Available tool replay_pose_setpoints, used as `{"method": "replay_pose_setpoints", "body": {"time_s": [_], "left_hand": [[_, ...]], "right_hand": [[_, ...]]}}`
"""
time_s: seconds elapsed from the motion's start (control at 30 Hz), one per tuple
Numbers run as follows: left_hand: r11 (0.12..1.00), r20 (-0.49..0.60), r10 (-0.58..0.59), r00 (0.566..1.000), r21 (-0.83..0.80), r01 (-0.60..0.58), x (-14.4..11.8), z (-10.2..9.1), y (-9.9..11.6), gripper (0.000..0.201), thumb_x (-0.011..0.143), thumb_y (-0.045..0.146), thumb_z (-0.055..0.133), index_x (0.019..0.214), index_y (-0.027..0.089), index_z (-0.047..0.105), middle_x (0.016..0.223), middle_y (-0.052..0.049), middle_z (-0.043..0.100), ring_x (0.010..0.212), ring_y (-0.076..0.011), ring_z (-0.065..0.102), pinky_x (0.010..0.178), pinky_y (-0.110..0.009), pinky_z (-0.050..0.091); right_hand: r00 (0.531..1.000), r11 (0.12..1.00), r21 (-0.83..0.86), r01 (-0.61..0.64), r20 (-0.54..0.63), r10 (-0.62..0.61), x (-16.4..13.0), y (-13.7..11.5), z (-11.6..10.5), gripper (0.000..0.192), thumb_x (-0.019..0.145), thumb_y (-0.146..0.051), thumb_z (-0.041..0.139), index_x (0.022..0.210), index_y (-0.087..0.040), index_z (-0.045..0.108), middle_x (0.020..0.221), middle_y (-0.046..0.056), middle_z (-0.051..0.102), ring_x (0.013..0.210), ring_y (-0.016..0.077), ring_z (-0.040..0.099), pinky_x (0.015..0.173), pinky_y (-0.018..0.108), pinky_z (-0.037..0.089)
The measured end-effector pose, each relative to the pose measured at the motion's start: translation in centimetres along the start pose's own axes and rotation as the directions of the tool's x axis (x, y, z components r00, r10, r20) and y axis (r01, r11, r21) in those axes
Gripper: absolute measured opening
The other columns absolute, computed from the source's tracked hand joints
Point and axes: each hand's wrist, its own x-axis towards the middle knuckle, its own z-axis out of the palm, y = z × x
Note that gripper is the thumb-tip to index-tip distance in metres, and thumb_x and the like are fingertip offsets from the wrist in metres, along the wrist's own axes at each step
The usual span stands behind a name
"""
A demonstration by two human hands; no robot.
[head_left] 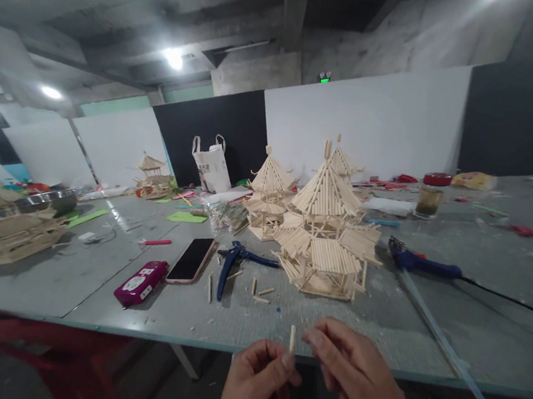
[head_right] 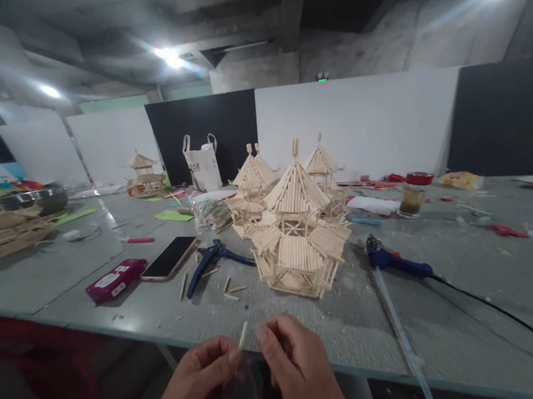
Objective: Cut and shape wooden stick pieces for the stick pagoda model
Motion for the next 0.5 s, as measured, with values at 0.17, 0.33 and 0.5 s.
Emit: {"method": "replay_pose_setpoints", "body": {"time_s": [0.17,0.33,0.5], "left_hand": [[0.999,0.046,-0.016,0.999,0.045,0.014,0.1,0.3,0.0,0.035,0.057,0.047,0.075,0.059,0.016,0.058,0.041,0.004,0.055,0.028,-0.0042,0.042,0.028,-0.013,0.025],[0.999,0.083,-0.012,0.996,0.051,0.008,1.6,0.1,1.4,0.031,0.061,0.042,0.073,0.057,0.016,0.056,0.034,0.007,0.044,0.029,-0.0019,0.031,0.031,-0.014,0.021],[0.99,0.103,-0.018,0.994,-0.139,0.033,4.9,1.4,4.3,0.027,0.061,0.033,0.073,0.06,0.016,0.052,0.041,0.011,0.031,0.036,-0.0007,0.017,0.034,-0.014,0.014]], "right_hand": [[0.996,0.988,0.132,-0.079,0.055,0.072,1.9,-0.8,0.3,0.023,0.082,-0.039,0.051,0.075,-0.018,0.055,0.05,-0.007,0.044,0.04,0.0065,0.037,0.036,0.016,0.029],[0.987,0.94,0.302,-0.16,0.06,0.149,2.0,0.5,0.5,0.037,0.082,-0.054,0.048,0.072,-0.018,0.053,0.042,-0.008,0.042,0.034,0.006,0.034,0.033,0.016,0.027],[0.959,0.862,0.421,-0.281,0.101,0.264,2.5,1.5,0.1,0.05,0.073,-0.068,0.051,0.064,-0.019,0.049,0.046,-0.008,0.04,0.037,0.0047,0.034,0.035,0.016,0.024]]}}
